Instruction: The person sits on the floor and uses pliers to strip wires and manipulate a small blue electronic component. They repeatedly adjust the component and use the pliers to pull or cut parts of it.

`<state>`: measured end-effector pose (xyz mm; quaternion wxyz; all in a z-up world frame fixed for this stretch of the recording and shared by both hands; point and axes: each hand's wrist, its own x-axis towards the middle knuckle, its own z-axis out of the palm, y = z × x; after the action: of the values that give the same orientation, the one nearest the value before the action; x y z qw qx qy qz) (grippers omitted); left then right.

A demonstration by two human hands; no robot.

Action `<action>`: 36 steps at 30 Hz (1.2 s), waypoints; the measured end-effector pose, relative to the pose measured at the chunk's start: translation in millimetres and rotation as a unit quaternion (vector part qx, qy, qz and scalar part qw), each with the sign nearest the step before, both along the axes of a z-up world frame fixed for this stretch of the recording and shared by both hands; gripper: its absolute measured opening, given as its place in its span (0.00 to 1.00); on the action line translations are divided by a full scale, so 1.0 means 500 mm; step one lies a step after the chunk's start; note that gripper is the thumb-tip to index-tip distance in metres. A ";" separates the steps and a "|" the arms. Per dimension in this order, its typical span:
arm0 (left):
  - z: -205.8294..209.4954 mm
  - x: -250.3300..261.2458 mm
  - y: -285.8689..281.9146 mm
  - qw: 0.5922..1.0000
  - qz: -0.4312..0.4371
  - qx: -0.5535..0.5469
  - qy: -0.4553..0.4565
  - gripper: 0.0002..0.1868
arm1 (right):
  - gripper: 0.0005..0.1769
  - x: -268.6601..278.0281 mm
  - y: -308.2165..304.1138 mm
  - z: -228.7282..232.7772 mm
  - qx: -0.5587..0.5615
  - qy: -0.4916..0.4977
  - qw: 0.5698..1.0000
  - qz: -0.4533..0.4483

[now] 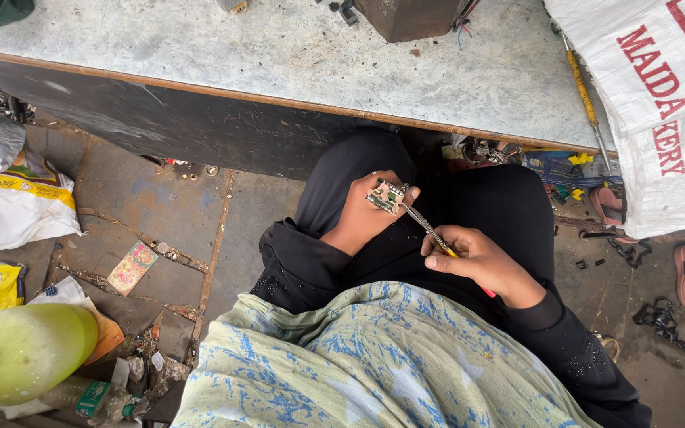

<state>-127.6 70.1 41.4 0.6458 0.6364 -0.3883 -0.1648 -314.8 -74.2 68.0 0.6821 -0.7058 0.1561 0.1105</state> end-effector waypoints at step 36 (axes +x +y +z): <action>0.013 0.018 0.014 0.942 -0.052 0.243 -0.223 0.12 | 0.12 0.002 0.069 -0.073 -0.324 0.034 0.940 -0.105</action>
<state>-118.4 77.3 47.7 0.3586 0.7737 -0.5029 -0.1410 -313.8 -39.5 31.4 0.4185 -0.8640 0.2801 0.0059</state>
